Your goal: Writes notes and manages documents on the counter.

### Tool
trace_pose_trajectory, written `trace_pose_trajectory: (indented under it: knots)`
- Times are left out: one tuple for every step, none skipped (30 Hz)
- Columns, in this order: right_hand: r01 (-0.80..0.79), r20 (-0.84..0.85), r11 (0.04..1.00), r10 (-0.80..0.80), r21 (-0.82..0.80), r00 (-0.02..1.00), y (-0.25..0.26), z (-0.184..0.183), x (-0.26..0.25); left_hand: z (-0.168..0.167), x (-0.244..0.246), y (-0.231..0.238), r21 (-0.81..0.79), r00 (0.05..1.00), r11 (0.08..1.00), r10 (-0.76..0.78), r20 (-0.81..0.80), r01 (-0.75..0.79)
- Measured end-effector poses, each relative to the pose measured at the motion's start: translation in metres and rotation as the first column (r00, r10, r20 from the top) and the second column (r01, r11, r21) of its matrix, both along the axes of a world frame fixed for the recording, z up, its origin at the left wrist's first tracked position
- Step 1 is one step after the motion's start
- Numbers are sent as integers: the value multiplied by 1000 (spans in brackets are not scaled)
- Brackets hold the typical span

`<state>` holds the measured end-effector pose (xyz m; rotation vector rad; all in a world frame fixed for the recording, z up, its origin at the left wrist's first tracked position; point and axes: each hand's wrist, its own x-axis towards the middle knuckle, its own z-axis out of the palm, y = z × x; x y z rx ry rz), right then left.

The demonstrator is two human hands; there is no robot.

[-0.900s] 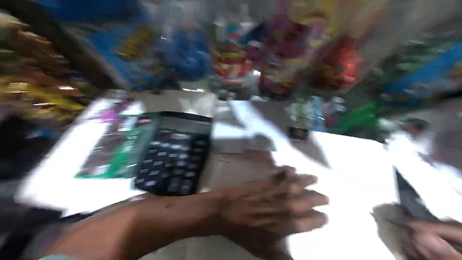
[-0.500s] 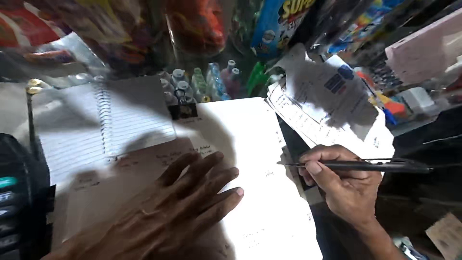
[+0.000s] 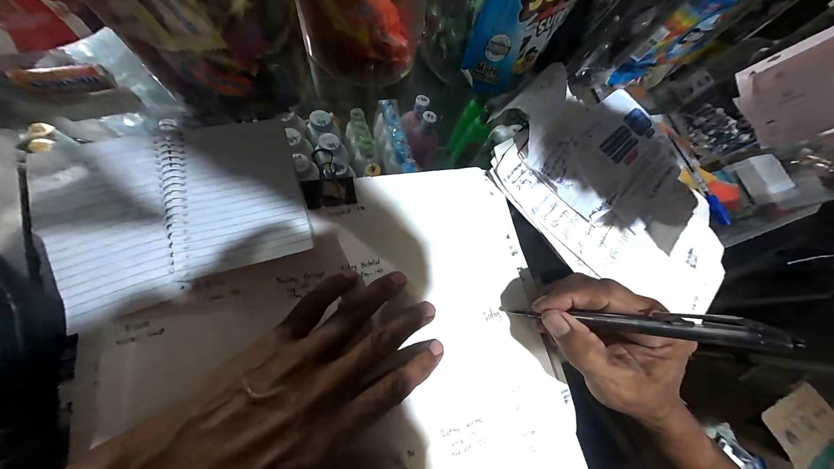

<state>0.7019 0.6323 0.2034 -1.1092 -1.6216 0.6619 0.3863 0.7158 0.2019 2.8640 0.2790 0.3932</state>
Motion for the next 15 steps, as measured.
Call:
trace_pose_trajectory:
  knots:
    - [-2,5,1000,2,-2,1000,0,0,0,0,0,0,-2,1000,1000,-1,-3,1]
    - [-2,9,1000,3,-3,1000,0,0,0,0,0,0,1,1000,1000,-2,-5,2]
    - [-2,12,1000,2,-4,1000,0,0,0,1,0,1,1,1000,1000,-2,-4,2]
    - [-2,15,1000,2,-4,1000,1,0,0,1,0,1,1,1000,1000,-1,-6,1]
    - [-4,22,1000,4,-3,1000,1,0,1,1,0,1,0,1000,1000,0,-7,0]
    - [-4,29,1000,4,-1,1000,1,0,1,1,-1,1,-5,1000,1000,-4,-5,4]
    - [-3,37,1000,3,0,999,1,0,1,1,-1,1,-13,1000,1000,-5,-5,5]
    - [0,41,1000,0,1,999,1,-1,0,1,-1,0,-14,1000,1000,-5,-7,5]
    - [2,45,1000,-2,2,999,1,-1,0,0,-1,0,-11,1000,1000,-4,-7,4]
    - [6,49,1000,-6,3,999,1,-1,0,0,-1,0,-7,1000,1000,-5,-10,5]
    - [8,53,1000,-9,5,999,1,-1,-1,1,-1,0,-6,1000,1000,-5,-14,5]
    - [12,59,1000,-13,8,998,1,-1,-1,1,-1,0,-6,1000,1000,-3,-16,3]
    - [17,69,1000,-17,10,997,1,-1,-1,1,-1,0,-7,1000,1000,-1,-18,1]
    - [19,81,1000,-20,12,997,2,-1,-1,2,-1,0,-10,1000,1000,1,-20,-1]
    - [20,92,1000,-21,13,996,2,0,-1,2,-1,-1,-18,1000,1000,4,-21,-4]
